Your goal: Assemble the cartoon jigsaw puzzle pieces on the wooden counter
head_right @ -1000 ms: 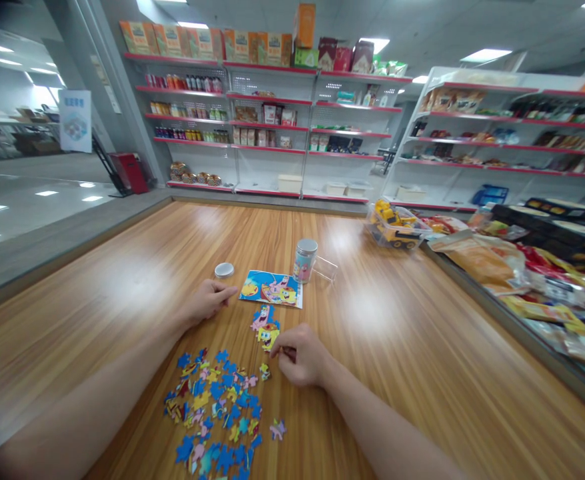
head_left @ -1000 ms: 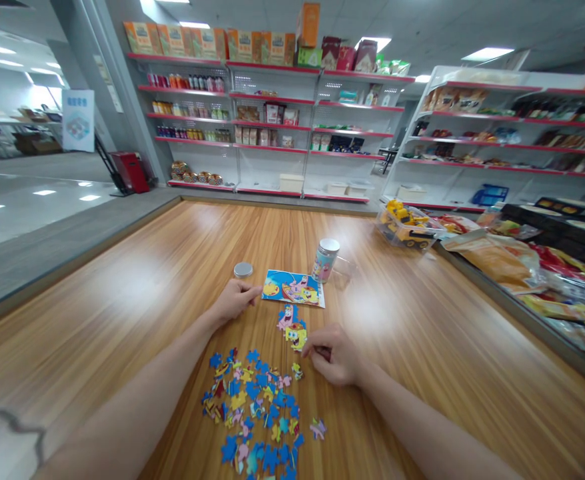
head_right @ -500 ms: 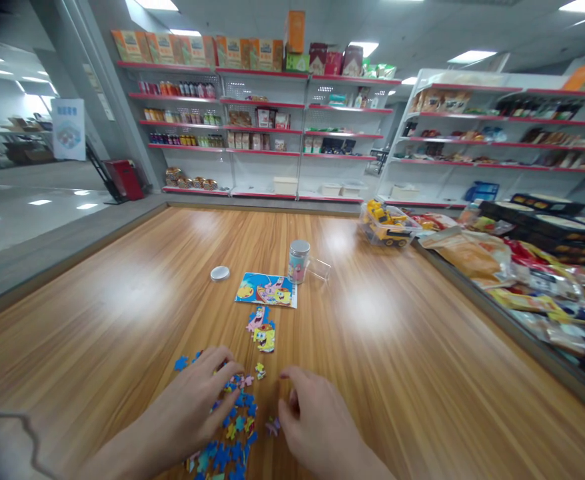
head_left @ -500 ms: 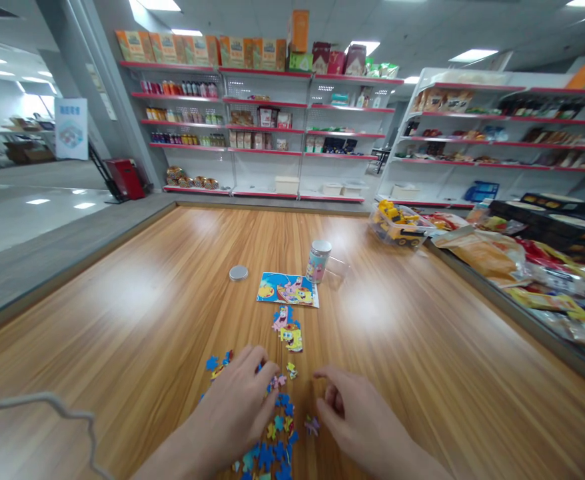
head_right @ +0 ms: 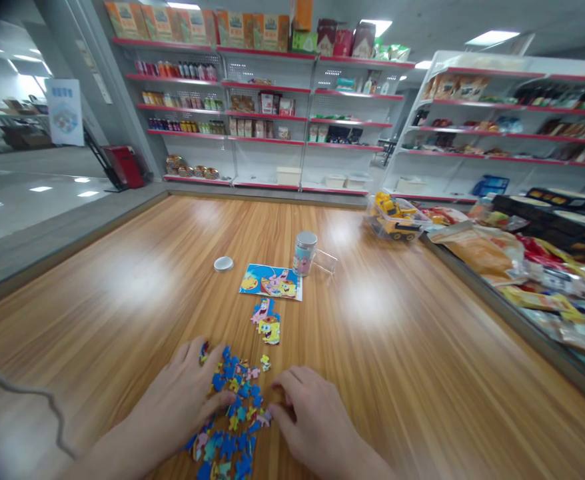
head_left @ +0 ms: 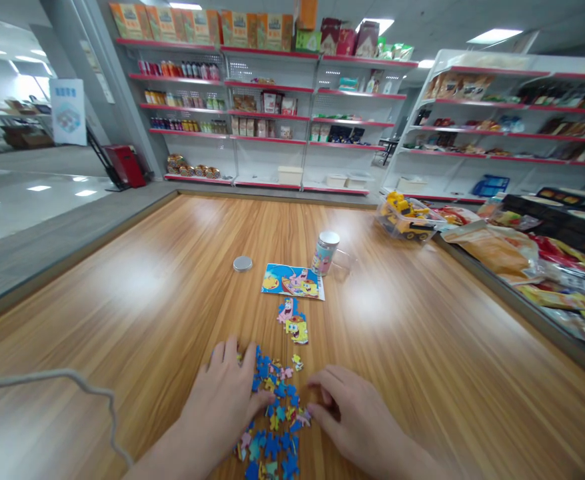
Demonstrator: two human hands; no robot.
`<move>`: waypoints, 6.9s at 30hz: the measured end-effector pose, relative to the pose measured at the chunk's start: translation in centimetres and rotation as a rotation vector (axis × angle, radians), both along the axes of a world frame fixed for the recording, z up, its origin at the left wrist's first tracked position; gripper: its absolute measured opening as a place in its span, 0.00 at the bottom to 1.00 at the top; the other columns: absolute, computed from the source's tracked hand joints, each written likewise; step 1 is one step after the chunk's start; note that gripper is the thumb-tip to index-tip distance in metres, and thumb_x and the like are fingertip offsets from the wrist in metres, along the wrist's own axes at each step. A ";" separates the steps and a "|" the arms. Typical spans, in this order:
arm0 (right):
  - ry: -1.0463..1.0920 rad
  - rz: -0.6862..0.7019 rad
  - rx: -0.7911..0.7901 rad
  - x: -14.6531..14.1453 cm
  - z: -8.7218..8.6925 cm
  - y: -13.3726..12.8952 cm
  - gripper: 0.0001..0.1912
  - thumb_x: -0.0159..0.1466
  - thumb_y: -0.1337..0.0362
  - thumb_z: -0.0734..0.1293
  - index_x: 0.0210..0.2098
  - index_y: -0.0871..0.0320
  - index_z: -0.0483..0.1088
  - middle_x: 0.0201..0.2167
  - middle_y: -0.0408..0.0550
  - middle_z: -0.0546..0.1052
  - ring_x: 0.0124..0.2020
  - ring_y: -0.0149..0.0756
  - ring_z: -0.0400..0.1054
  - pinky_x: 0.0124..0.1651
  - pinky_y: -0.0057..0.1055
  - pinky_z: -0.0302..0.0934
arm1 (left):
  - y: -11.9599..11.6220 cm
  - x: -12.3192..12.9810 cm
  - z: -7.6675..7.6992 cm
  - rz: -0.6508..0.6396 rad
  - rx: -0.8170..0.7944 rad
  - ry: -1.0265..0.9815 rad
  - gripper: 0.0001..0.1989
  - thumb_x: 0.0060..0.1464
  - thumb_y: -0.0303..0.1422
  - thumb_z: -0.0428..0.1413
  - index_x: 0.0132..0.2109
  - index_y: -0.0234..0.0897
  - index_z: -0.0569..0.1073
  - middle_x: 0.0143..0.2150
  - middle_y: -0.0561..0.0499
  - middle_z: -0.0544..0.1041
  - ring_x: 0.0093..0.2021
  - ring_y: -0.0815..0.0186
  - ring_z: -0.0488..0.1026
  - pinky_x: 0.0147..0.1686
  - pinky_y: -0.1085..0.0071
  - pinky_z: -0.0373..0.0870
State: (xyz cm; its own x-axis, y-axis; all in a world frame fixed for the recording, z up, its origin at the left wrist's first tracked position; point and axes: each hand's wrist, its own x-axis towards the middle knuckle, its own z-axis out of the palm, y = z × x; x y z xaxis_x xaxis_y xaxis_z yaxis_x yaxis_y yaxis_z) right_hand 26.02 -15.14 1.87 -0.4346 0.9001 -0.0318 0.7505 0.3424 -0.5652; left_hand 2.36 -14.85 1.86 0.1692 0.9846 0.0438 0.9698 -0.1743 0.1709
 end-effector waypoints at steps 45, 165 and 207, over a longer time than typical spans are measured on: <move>0.016 0.040 0.034 -0.7 0.3 -0.2 0.13 0.65 0.66 0.60 0.45 0.53 0.72 0.34 0.45 0.76 0.35 0.36 0.69 0.38 0.31 0.59 | 0.9 -2.9 1.8 -0.185 -0.054 -0.220 0.16 0.60 0.22 0.46 0.33 0.36 0.77 0.32 0.48 0.72 0.33 0.63 0.72 0.33 0.70 0.67; -0.081 0.201 0.202 -0.1 0.0 1.8 0.25 0.68 0.56 0.63 0.62 0.53 0.62 0.65 0.48 0.63 0.67 0.45 0.51 0.67 0.50 0.48 | 1.5 -0.5 -0.2 -0.469 -0.022 -0.317 0.13 0.58 0.28 0.53 0.49 0.37 0.75 0.61 0.46 0.65 0.60 0.50 0.54 0.59 0.49 0.63; -0.065 0.261 0.151 -0.3 0.8 1.7 0.23 0.67 0.58 0.62 0.61 0.53 0.64 0.64 0.48 0.64 0.67 0.45 0.51 0.68 0.50 0.45 | 3.0 1.8 -2.4 -0.233 0.167 -0.398 0.05 0.57 0.23 0.58 0.40 0.34 0.72 0.41 0.46 0.72 0.43 0.54 0.66 0.44 0.56 0.68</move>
State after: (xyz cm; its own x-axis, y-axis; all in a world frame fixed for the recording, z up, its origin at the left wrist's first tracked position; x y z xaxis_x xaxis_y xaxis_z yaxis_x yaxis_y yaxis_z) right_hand 25.68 -13.39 2.68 -0.6535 0.7546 0.0585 0.6586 0.6050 -0.4475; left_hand 4.15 -11.84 -0.49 0.3220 0.8967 0.3036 0.7671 -0.4351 0.4714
